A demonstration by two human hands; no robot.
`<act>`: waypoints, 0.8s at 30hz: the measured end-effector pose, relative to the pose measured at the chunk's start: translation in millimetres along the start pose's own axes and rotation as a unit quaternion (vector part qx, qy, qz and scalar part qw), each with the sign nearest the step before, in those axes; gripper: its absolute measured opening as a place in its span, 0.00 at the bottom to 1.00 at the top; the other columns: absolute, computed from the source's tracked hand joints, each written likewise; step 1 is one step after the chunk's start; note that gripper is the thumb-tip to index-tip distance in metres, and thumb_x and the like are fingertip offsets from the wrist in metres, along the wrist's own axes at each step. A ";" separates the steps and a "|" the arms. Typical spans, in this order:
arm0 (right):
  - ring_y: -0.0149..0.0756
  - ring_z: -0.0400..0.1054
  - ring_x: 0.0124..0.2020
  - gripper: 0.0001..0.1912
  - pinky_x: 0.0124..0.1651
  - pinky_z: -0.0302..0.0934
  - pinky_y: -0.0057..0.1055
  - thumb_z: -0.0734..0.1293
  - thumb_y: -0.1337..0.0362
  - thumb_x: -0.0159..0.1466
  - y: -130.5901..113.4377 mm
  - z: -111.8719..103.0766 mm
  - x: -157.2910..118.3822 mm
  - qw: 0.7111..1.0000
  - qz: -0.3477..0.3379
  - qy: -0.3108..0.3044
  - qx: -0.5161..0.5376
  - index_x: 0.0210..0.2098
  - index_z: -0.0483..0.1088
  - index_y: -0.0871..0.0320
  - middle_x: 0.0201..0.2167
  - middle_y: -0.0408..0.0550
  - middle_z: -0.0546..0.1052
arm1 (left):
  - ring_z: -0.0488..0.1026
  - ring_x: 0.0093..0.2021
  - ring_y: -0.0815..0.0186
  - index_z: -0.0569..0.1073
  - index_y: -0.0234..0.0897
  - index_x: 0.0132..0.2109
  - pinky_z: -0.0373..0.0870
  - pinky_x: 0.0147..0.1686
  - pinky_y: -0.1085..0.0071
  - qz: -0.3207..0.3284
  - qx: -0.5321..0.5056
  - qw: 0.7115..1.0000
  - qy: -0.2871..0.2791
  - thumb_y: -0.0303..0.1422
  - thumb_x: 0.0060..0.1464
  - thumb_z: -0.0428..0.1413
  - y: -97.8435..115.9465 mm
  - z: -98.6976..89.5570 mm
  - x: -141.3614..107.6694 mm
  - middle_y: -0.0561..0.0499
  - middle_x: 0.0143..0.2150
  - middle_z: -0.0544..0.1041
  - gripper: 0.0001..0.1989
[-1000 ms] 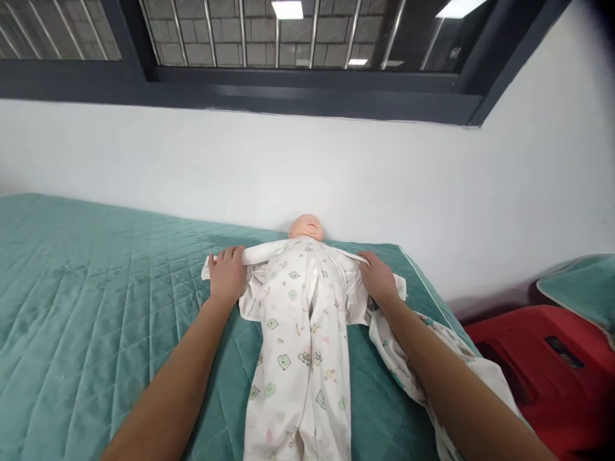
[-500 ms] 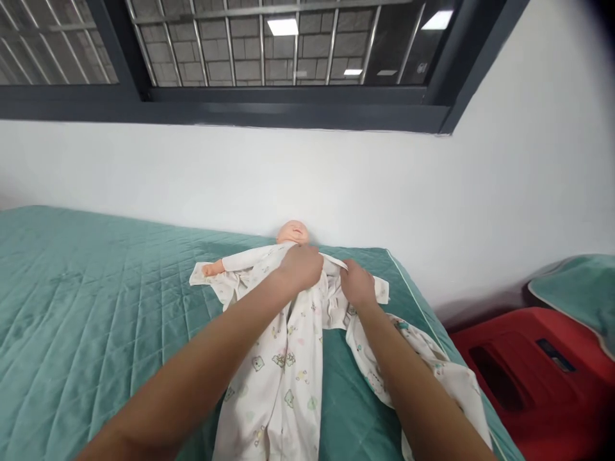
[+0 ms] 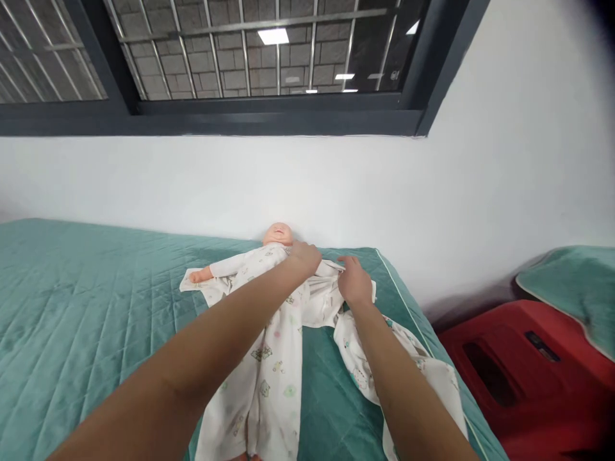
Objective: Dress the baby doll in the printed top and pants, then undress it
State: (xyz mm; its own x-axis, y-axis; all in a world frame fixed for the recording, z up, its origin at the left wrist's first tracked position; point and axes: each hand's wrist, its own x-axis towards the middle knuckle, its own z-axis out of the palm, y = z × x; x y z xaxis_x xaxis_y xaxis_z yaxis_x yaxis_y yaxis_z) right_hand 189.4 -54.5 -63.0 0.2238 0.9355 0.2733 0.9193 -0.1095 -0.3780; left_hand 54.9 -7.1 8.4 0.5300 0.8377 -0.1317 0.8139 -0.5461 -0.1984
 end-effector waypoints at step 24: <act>0.43 0.70 0.53 0.20 0.48 0.60 0.35 0.54 0.68 0.67 11.3 -2.4 5.9 0.995 0.067 -0.073 0.020 0.53 0.70 0.53 0.51 0.52 0.77 | 0.72 0.55 0.50 0.73 0.29 0.55 0.68 0.49 0.54 0.030 0.013 0.998 0.054 0.22 0.61 0.47 11.2 11.3 8.9 0.33 0.54 0.75 0.18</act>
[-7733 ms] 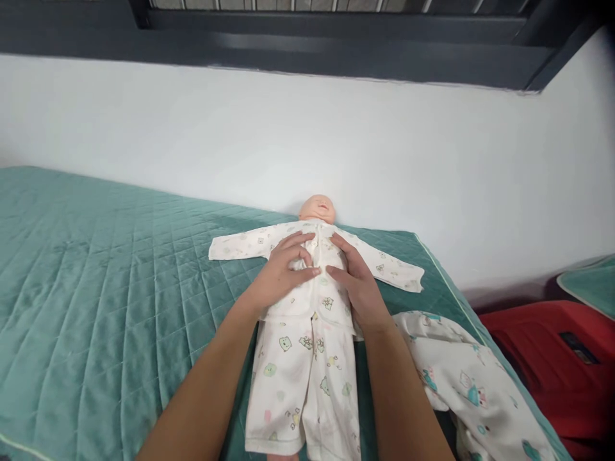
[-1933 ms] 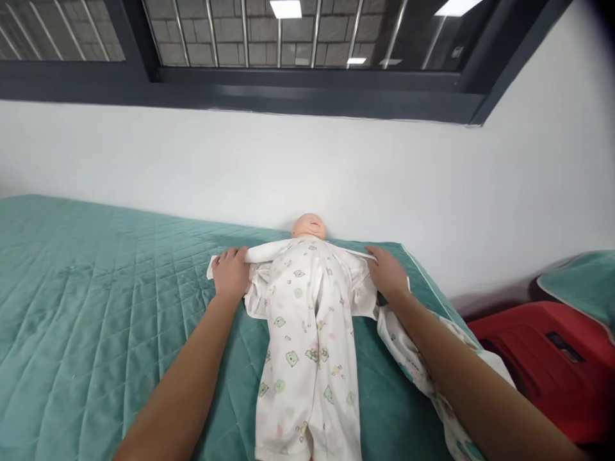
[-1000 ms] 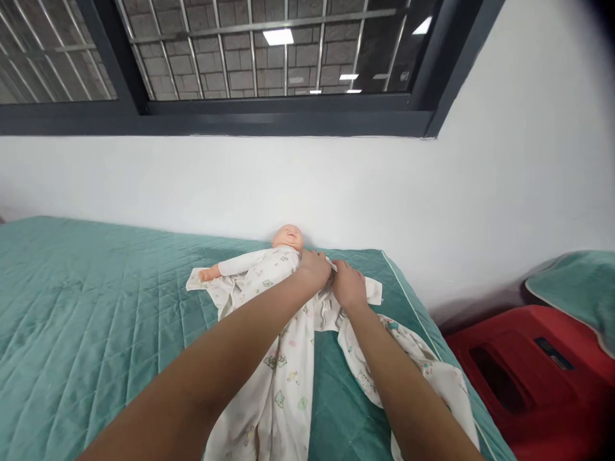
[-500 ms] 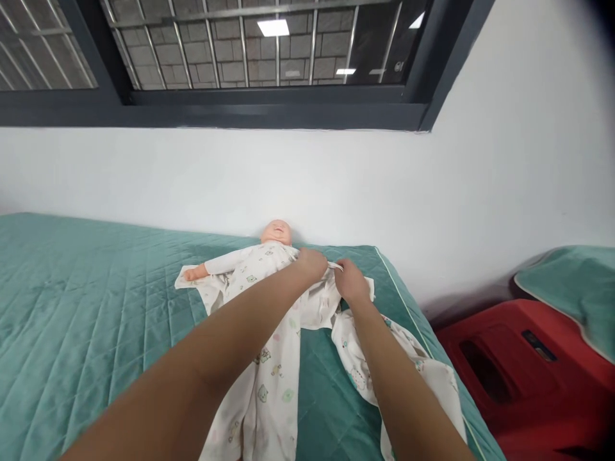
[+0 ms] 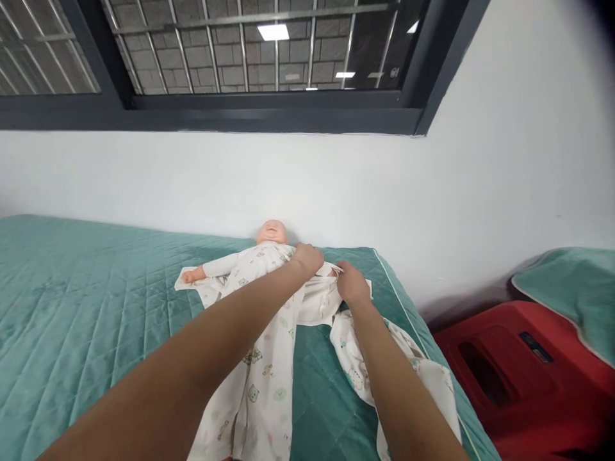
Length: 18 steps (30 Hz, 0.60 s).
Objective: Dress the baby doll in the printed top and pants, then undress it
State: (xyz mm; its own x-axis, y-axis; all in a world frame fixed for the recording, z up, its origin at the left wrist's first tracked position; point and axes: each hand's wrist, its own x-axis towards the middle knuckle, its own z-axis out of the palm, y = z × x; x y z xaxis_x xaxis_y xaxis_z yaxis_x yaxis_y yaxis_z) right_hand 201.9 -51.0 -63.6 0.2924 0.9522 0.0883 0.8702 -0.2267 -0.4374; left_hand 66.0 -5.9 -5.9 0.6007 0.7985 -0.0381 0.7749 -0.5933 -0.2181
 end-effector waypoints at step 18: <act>0.49 0.73 0.47 0.15 0.49 0.64 0.42 0.64 0.57 0.61 18.9 1.7 15.4 0.980 0.051 0.064 0.182 0.42 0.78 0.53 0.45 0.52 0.80 | 0.72 0.51 0.52 0.71 0.29 0.54 0.67 0.45 0.59 -0.015 0.031 0.999 0.033 0.22 0.55 0.54 -33.7 -18.1 -18.5 0.35 0.50 0.74 0.18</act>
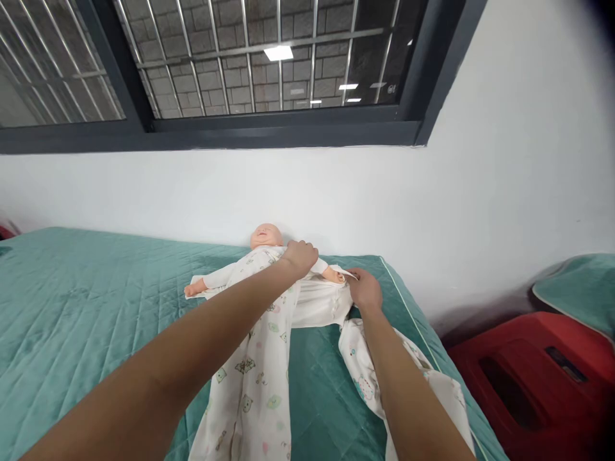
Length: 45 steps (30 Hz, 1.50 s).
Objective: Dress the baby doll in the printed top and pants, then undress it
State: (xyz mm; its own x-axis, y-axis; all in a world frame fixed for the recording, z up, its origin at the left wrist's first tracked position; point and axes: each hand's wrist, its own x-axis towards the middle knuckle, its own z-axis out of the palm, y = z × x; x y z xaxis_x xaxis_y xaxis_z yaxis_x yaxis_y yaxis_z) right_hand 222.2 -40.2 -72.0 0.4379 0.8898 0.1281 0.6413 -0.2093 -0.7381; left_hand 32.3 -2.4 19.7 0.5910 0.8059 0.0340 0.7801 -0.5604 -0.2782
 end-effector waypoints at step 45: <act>0.50 0.57 0.63 0.23 0.67 0.50 0.47 0.55 0.64 0.67 -34.9 38.6 -26.4 0.955 -0.268 -0.020 -0.123 0.59 0.64 0.66 0.60 0.62 0.68 | 0.60 0.69 0.56 0.60 0.38 0.67 0.58 0.67 0.60 -0.343 -0.584 0.707 0.204 0.46 0.62 0.51 -44.0 67.5 -153.4 0.45 0.70 0.61 0.31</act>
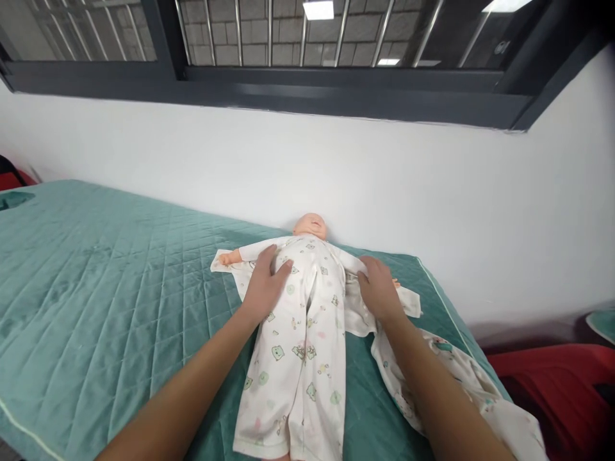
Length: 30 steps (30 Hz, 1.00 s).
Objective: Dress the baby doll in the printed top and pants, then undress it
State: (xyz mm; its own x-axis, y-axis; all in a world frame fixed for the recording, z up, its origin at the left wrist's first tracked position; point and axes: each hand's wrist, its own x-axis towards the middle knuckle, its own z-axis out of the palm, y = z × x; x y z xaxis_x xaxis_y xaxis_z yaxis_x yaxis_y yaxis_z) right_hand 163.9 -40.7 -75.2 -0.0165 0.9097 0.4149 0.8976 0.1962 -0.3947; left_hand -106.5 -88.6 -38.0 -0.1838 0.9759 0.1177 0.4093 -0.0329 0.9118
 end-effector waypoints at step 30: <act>0.45 0.45 0.72 0.36 0.73 0.41 0.49 0.73 0.53 0.58 -80.3 -7.1 -20.9 0.940 0.013 -0.098 0.328 0.63 0.59 0.48 0.71 0.48 0.53 | 0.67 0.49 0.56 0.70 0.38 0.39 0.67 0.49 0.58 0.393 0.222 0.892 0.022 0.30 0.64 0.49 2.6 17.8 30.5 0.44 0.47 0.72 0.06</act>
State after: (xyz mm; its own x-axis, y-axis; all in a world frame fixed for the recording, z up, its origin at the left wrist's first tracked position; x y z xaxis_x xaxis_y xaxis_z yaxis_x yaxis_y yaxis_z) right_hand 95.3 -78.1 -46.3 -0.1360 0.9549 0.2641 0.4362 0.2970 -0.8494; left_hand -95.1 -55.1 -39.1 0.2849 0.6790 0.6766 0.7396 -0.6047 0.2955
